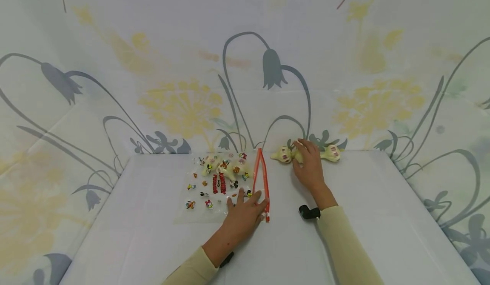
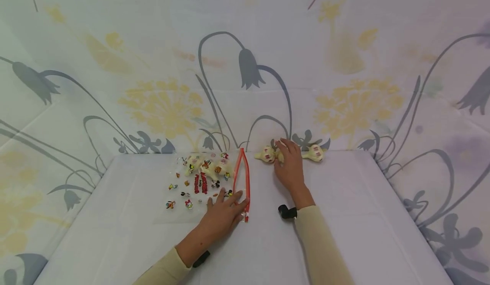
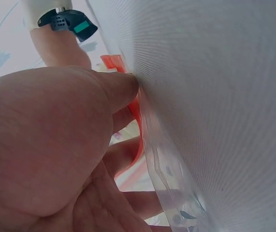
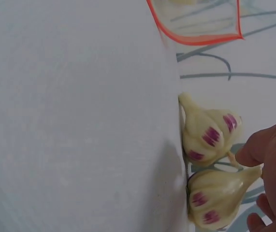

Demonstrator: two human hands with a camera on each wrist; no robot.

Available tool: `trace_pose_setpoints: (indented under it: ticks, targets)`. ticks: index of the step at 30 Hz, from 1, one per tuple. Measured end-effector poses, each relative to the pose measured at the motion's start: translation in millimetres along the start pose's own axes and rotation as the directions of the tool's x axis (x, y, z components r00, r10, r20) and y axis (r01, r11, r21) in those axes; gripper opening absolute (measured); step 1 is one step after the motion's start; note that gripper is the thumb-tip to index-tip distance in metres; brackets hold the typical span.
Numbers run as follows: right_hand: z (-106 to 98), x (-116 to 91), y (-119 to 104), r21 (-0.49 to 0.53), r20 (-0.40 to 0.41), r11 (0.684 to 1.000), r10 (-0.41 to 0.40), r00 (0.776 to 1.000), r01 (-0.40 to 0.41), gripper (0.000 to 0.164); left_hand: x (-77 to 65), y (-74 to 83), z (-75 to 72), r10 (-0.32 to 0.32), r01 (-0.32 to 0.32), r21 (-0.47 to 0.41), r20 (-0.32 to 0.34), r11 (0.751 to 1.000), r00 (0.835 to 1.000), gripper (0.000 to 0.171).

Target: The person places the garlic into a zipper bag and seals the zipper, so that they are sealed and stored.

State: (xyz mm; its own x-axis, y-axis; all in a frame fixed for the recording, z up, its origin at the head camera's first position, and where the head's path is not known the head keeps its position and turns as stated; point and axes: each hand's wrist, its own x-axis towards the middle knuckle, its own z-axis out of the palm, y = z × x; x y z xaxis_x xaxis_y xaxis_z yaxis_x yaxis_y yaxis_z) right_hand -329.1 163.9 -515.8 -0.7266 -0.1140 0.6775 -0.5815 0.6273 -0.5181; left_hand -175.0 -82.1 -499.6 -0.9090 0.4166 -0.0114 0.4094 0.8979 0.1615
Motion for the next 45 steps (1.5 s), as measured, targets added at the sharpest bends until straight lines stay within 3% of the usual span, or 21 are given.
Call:
trace_pose_setpoints:
  ticks: [6,14,26,32,45]
  targets:
    - [-6,-1,5,-0.047,0.063,0.991,0.128,0.99,-0.125,0.052,0.0,1.3,-0.6,-0.002,0.002,0.006,0.006,1.0,1.0,0.048]
    - [-13,-3,3,-0.098,0.079,0.973,0.215,0.973,-0.207,0.042,1.2,0.4,1.7,0.0,-0.001,0.009,0.008,1.0,1.0,0.048]
    - [-20,-6,8,-0.138,0.046,0.97,0.211,0.976,-0.203,0.031,2.5,1.0,3.1,0.001,-0.001,0.017,0.0,1.0,1.0,0.047]
    - [-22,-7,10,-0.154,0.062,0.953,0.271,0.961,-0.259,0.035,1.6,0.6,3.0,-0.001,0.001,0.004,0.004,1.0,1.0,0.048]
    - [-26,-9,9,-0.136,0.11,0.921,0.38,0.919,-0.365,0.068,-0.5,-0.4,1.5,0.009,-0.009,0.017,-0.006,1.0,1.0,0.047]
